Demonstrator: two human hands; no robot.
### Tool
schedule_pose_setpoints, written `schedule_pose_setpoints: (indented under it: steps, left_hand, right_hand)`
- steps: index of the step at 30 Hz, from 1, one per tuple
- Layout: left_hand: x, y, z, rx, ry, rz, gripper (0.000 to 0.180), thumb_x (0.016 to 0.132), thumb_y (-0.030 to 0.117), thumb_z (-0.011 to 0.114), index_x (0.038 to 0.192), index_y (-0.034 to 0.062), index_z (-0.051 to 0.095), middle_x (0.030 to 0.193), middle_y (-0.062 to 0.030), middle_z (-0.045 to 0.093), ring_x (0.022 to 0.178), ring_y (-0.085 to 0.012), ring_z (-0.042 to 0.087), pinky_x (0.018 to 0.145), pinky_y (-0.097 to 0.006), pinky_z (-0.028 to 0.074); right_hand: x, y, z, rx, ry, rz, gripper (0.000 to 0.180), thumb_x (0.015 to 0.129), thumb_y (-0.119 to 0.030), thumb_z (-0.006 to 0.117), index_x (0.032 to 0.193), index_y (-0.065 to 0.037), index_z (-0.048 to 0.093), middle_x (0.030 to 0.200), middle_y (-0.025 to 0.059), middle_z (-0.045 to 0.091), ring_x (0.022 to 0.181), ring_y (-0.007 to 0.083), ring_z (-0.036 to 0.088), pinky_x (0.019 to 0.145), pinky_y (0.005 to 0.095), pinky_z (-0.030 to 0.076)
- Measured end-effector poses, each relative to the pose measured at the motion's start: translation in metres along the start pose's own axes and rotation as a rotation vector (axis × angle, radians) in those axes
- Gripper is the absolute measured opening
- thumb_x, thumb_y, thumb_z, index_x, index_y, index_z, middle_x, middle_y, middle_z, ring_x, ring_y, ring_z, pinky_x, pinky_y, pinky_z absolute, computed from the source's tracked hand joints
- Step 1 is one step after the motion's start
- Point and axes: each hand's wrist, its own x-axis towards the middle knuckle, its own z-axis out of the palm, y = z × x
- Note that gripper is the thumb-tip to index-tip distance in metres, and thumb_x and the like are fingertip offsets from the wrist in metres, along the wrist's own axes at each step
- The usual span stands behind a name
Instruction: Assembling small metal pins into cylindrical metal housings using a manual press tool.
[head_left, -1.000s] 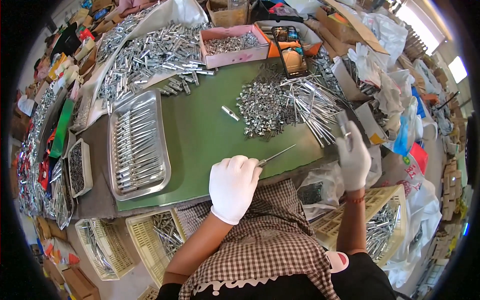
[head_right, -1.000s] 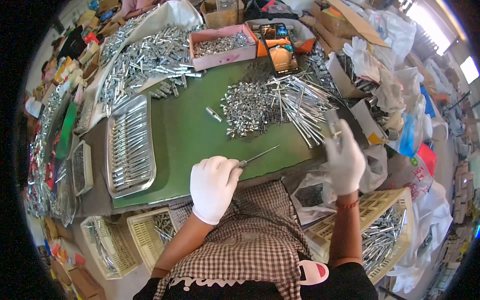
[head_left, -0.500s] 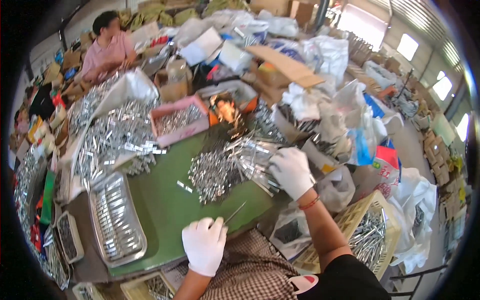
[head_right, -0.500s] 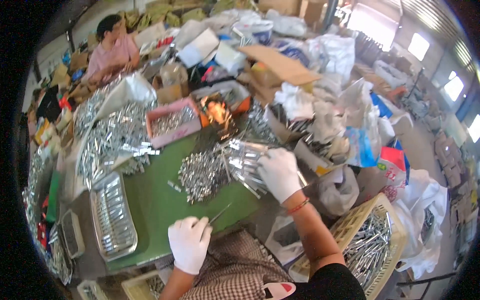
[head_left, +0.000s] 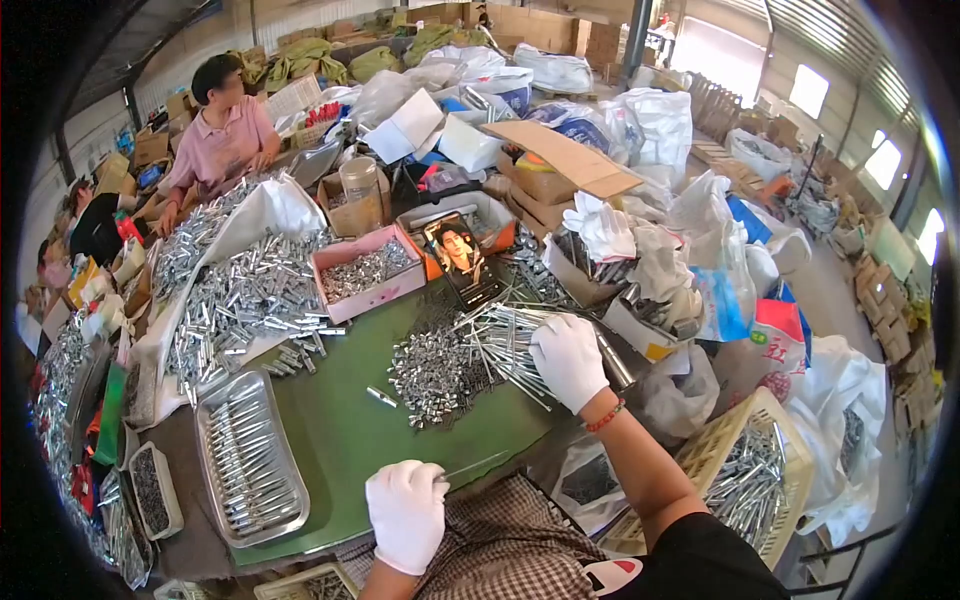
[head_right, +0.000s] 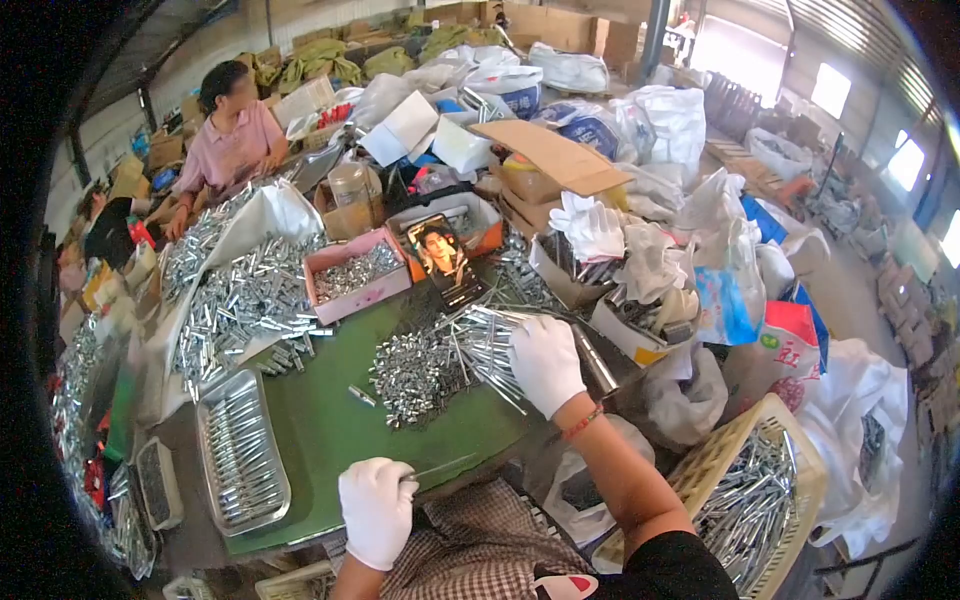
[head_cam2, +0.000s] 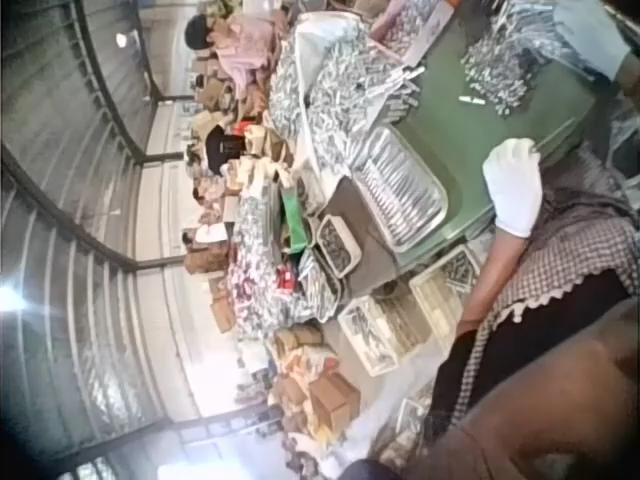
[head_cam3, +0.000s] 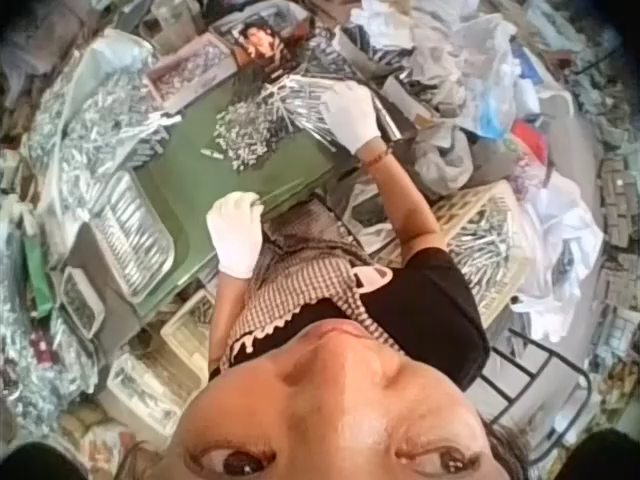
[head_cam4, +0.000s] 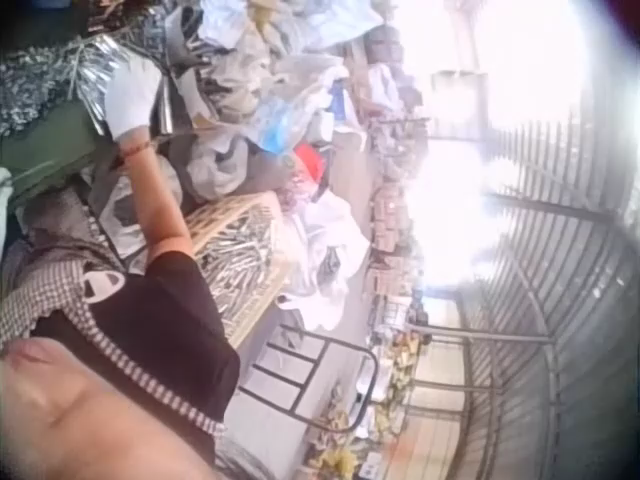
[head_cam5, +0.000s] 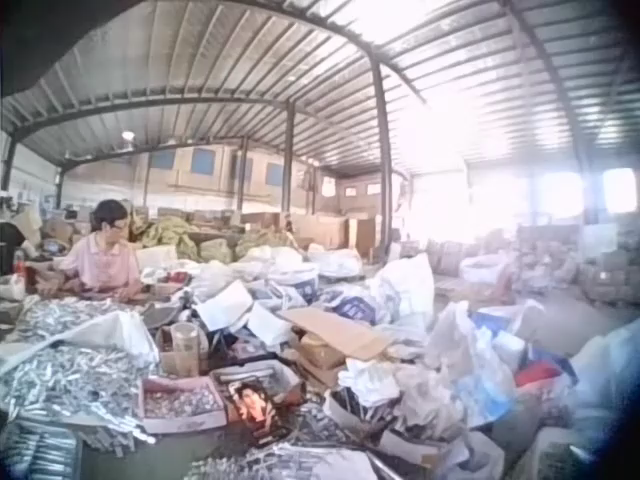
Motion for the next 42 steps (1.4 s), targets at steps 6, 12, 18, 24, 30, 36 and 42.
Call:
schedule_pose_setpoints:
  steps: [6,12,18,24,30,36,42]
  left_hand:
    - [-0.027,-0.018,-0.06,0.109,0.082,-0.153,0.025,0.077,0.013,0.081,0.099,0.0123,0.068,0.101,-0.007,0.064,0.1,-0.0324,0.06,0.095,-0.048,0.042]
    - [-0.048,-0.082,-0.124,0.323,0.234,-0.348,0.019,0.083,0.004,0.072,0.1,0.0077,0.067,0.109,-0.0136,0.067,0.106,-0.0366,0.061,0.095,-0.048,0.046]
    - [-0.044,-0.172,-0.174,0.368,0.288,-0.383,0.013,0.086,0.01,0.071,0.098,0.0042,0.071,0.099,-0.0143,0.071,0.098,-0.0362,0.066,0.088,-0.045,0.051]
    - [-0.047,-0.193,-0.17,0.368,-0.051,-0.335,0.013,0.088,0.018,0.068,0.093,0.009,0.075,0.095,-0.0092,0.072,0.095,-0.032,0.068,0.085,-0.044,0.053]
    - [-0.056,-0.199,-0.163,0.398,-0.176,-0.311,0.014,0.088,0.019,0.067,0.092,0.0107,0.078,0.094,-0.008,0.074,0.092,-0.031,0.07,0.085,-0.043,0.055]
    - [-0.027,-0.162,-0.154,0.578,-0.184,-0.298,0.017,0.09,0.012,0.061,0.093,0.0108,0.078,0.094,-0.0082,0.074,0.088,-0.0316,0.071,0.081,-0.044,0.056]
    - [0.053,-0.086,-0.069,0.424,-0.114,-0.003,0.023,0.09,0.009,0.059,0.108,0.0127,0.074,0.09,-0.0102,0.068,0.084,-0.0293,0.069,0.076,-0.043,0.055]
  right_hand:
    - [0.008,-0.005,0.001,-0.124,0.013,-0.254,0.01,0.084,-0.018,0.065,0.078,-0.011,0.068,0.089,0.0072,0.064,0.096,0.0269,0.062,0.089,0.0438,0.048]
    - [0.018,0.004,0.005,-0.578,-0.262,-0.345,0.015,0.082,-0.021,0.064,0.068,-0.018,0.069,0.072,0.0051,0.062,0.072,0.0242,0.063,0.062,0.0432,0.045]
    - [0.01,0.026,-0.01,0.189,-0.109,0.02,0.007,0.097,-0.007,0.06,0.1,-0.004,0.066,0.089,0.0236,0.068,0.084,0.0439,0.068,0.074,0.0479,0.053]
    - [0.001,0.036,-0.01,0.22,0.072,0.111,0.014,0.101,-0.007,0.059,0.111,-0.001,0.066,0.104,0.0161,0.069,0.096,0.0329,0.067,0.089,0.0377,0.052]
    - [-0.017,0.006,-0.033,0.294,0.141,0.263,0.016,0.101,-0.007,0.062,0.112,0.002,0.069,0.107,0.0158,0.072,0.1,0.0289,0.069,0.092,0.0367,0.053]
    - [-0.042,-0.05,-0.046,0.453,0.082,0.181,0.015,0.094,0.001,0.064,0.107,0.0,0.07,0.103,0.0142,0.072,0.097,0.0294,0.069,0.09,0.0372,0.053]
    - [-0.055,-0.097,-0.044,0.703,-0.19,-0.019,0.019,0.083,0.003,0.069,0.099,-0.005,0.076,0.094,0.0132,0.071,0.088,0.0335,0.068,0.079,0.0402,0.054]
